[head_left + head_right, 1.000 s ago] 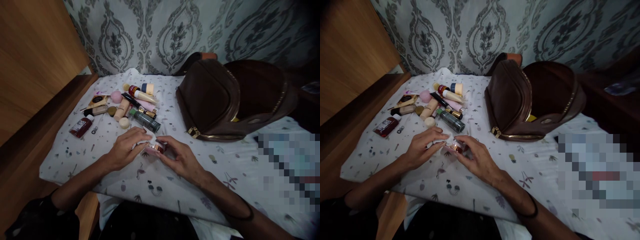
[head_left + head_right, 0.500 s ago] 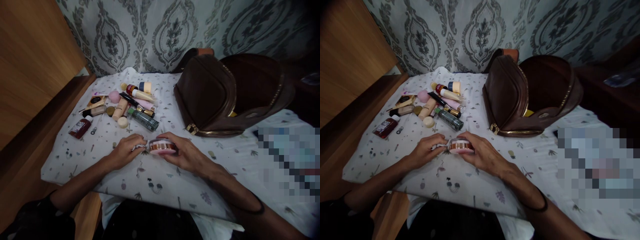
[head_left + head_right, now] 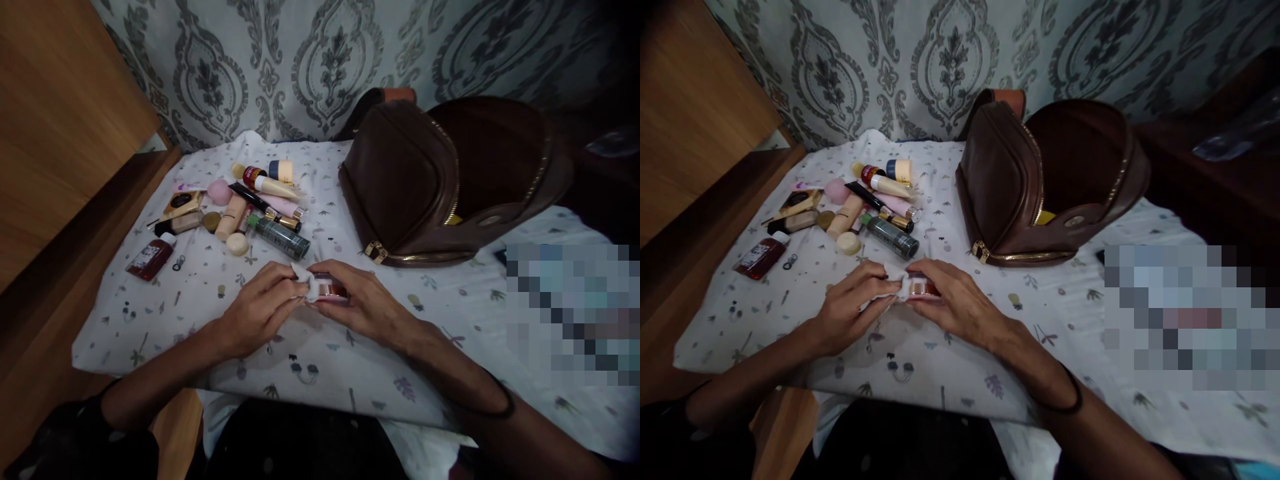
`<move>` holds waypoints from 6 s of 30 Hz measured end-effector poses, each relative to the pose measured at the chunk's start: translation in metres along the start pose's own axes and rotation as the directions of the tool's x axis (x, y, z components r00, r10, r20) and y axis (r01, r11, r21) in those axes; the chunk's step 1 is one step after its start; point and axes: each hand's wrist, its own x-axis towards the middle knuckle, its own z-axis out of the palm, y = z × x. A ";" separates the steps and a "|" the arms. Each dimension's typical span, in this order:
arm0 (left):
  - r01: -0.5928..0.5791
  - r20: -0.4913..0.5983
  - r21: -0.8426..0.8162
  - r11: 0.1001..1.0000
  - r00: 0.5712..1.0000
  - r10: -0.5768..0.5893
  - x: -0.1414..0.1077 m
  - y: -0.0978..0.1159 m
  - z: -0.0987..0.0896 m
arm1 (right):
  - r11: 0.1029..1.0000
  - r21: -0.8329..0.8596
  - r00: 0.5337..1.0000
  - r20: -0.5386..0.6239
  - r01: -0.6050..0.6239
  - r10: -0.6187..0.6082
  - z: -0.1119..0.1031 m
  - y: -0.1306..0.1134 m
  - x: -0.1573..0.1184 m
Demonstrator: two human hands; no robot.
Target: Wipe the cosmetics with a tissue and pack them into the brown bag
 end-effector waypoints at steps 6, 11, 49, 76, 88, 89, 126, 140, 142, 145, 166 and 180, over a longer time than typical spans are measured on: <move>0.051 0.003 -0.050 0.997 0.999 -0.051 -0.004 -0.009 0.002 | 0.998 0.070 0.999 -0.035 0.008 -0.006 -0.002 -0.004 0.002; 0.105 0.104 -0.101 0.989 0.990 -0.094 -0.011 -0.014 0.009 | 0.990 0.129 0.998 -0.026 -0.048 0.052 -0.003 -0.005 0.001; 0.085 0.207 -0.042 0.996 0.976 -0.074 -0.008 -0.002 0.018 | 0.930 0.310 0.979 0.107 -0.197 0.172 -0.044 0.008 0.000; 0.002 0.033 0.006 1.000 0.999 -0.002 0.016 -0.003 0.003 | 0.927 0.366 0.993 -0.043 -0.087 0.110 -0.020 0.011 0.004; 0.068 0.033 0.051 0.996 0.997 -0.070 0.008 -0.010 -0.004 | 0.893 0.416 0.977 -0.046 -0.173 0.210 -0.007 0.024 0.005; 0.071 0.037 0.056 0.996 0.997 -0.073 0.007 -0.011 -0.007 | 0.896 0.409 0.979 -0.035 -0.170 0.201 -0.006 0.024 0.005; 0.322 0.137 -0.038 0.946 0.939 -0.315 -0.009 -0.021 0.014 | 1.000 -0.006 0.985 0.172 0.017 -0.016 -0.024 0.025 0.000; 0.353 0.122 -0.046 0.935 0.931 -0.345 -0.009 -0.014 0.012 | 0.977 -0.146 0.987 -0.045 -0.158 0.153 -0.006 0.017 0.002; 0.343 0.109 -0.048 0.938 0.935 -0.336 -0.008 -0.013 0.010 | 0.984 -0.103 0.989 -0.047 -0.145 0.140 -0.006 0.018 0.002; 0.337 0.065 -0.049 0.940 0.940 -0.334 -0.005 -0.013 0.004 | 0.989 0.022 0.989 -0.014 -0.145 0.146 -0.005 0.018 0.001; 0.048 -0.009 0.022 0.999 0.999 -0.048 0.018 0.013 0.003 | 0.943 0.176 0.959 0.044 -0.283 0.279 0.006 0.001 0.002; -0.077 0.020 -0.003 0.997 0.997 0.077 0.030 0.016 0.002 | 0.524 0.790 0.948 0.256 -0.318 0.189 0.009 0.007 0.003</move>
